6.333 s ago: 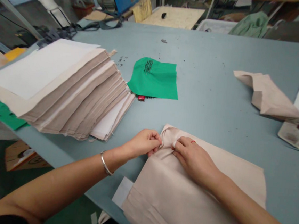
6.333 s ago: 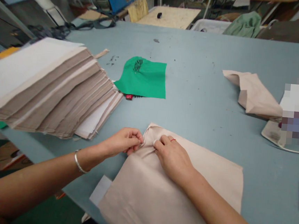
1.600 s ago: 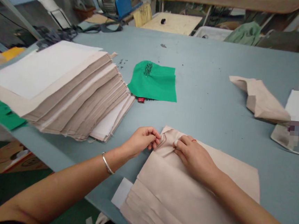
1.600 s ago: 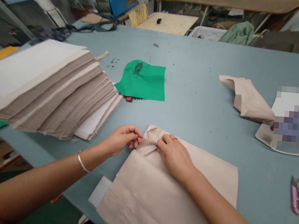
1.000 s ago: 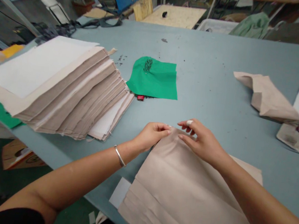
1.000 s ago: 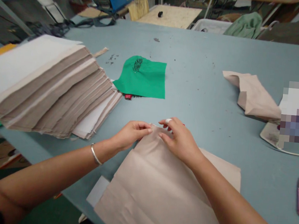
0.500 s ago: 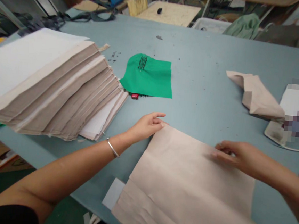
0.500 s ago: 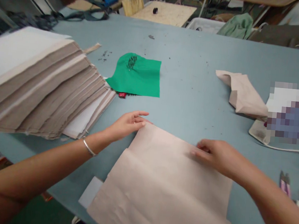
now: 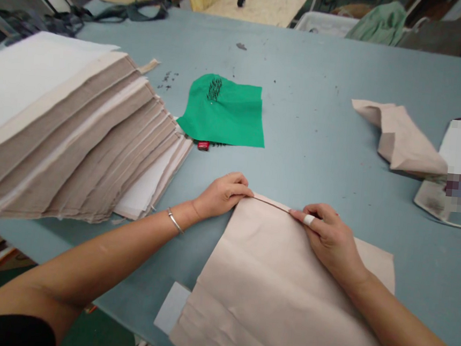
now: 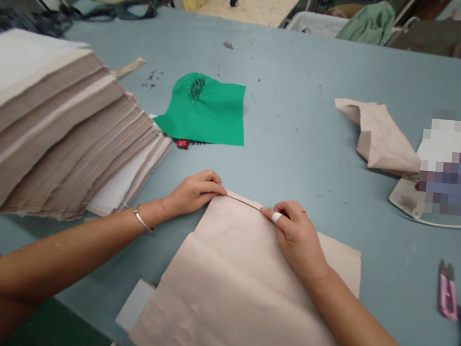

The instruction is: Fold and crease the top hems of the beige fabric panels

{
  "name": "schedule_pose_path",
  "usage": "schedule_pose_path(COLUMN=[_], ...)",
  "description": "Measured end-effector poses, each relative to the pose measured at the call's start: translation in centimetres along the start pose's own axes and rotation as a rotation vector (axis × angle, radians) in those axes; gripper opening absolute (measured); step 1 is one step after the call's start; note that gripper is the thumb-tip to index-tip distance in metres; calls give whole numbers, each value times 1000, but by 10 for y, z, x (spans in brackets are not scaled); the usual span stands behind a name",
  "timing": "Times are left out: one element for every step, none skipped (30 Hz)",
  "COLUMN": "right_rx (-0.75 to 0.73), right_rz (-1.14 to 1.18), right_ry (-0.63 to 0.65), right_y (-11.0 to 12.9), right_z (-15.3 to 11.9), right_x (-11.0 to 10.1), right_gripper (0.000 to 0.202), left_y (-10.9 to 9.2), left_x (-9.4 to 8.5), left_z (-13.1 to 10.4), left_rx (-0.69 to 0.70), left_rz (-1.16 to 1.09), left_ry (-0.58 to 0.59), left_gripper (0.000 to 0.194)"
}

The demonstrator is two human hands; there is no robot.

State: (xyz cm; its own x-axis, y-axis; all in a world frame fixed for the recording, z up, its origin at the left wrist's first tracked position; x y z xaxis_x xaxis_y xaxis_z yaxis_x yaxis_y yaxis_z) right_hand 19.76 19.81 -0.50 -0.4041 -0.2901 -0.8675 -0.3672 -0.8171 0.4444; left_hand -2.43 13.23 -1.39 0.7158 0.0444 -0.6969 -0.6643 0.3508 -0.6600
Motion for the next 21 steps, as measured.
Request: schedule_pose_path(right_rx=[-22, -45, -69, -95, -118, -141, -159, -174, -189, -207, -228, -253, -277, -297, -309, -309, -299, -284, -265, -249, -234], right_rz=[-42, -86, -129, -169, -211, -252, -293, -333, -368, -395, -413, -423, -428, -427, -420, -407, -389, -369, -352, -338, -330], right_ry=[15, 37, 61, 89, 125, 166, 211, 255, 293, 321, 337, 339, 330, 316, 300, 286, 277, 271, 270, 269, 270], right_y=[2, 4, 7, 9, 12, 14, 17, 19, 20, 22, 23, 24, 25, 24, 22, 18, 14, 9, 4, 0, -5], right_z=[0, 0, 1, 1, 2, 4, 5, 7, 9, 11, 12, 12, 11, 9, 6, 2, -2, -7, -12, -16, -21], right_x=[1, 3, 4, 6, 8, 11, 14, 17, 19, 20, 20, 19, 17, 15, 12, 9, 6, 4, 2, -1, -3], right_gripper=[31, 33, 35, 36, 37, 39, 41, 43, 45, 46, 46, 44, 41, 37, 34, 32, 30, 29, 28, 27, 27], left_y=[-1, -3, -4, -7, -10, -14, -18, -23, -27, -31, -34, -36, -37, -36, -34, -33, -31, -30, -29, -28, -28], left_x=[1, 2, 3, 5, 8, 10, 13, 14, 14, 14, 13, 12, 12, 12, 12, 11, 9, 7, 5, 4, 2], left_z=[-1, -1, 0, 2, 4, 6, 9, 11, 14, 16, 17, 18, 16, 14, 12, 9, 5, 2, 0, -3, -5], left_rx=[24, 46, 65, 85, 106, 129, 153, 177, 198, 220, 241, 263, 282, 297, 305, 311, 311, 307, 301, 293, 285], left_rz=[45, 94, 147, 205, 267, 329, 383, 425, 452, 470, 489, 520, 564, 616, 666, 702, 723, 731, 728, 720, 709], left_ry=[27, 62, 107, 164, 232, 304, 370, 423, 458, 477, 487, 493, 494, 491, 480, 461, 432, 398, 364, 331, 303], left_gripper=[25, 27, 29, 31, 33, 34, 36, 36, 37, 36, 34, 32, 29, 28, 28, 29, 29, 29, 29, 28, 28])
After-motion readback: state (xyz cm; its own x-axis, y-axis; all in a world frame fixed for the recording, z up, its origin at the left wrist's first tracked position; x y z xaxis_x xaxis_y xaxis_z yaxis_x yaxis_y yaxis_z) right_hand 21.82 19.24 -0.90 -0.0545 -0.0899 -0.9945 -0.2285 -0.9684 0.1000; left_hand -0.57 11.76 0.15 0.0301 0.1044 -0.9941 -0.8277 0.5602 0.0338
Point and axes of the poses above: each hand's wrist, its own z-axis towards the middle knuckle, its own x-axis out of the palm, y = z × x, the point moved 8 cm from there along z, towards the middle knuckle, and after that the axes turned 7 degrees about y, right-handed, at the moved point
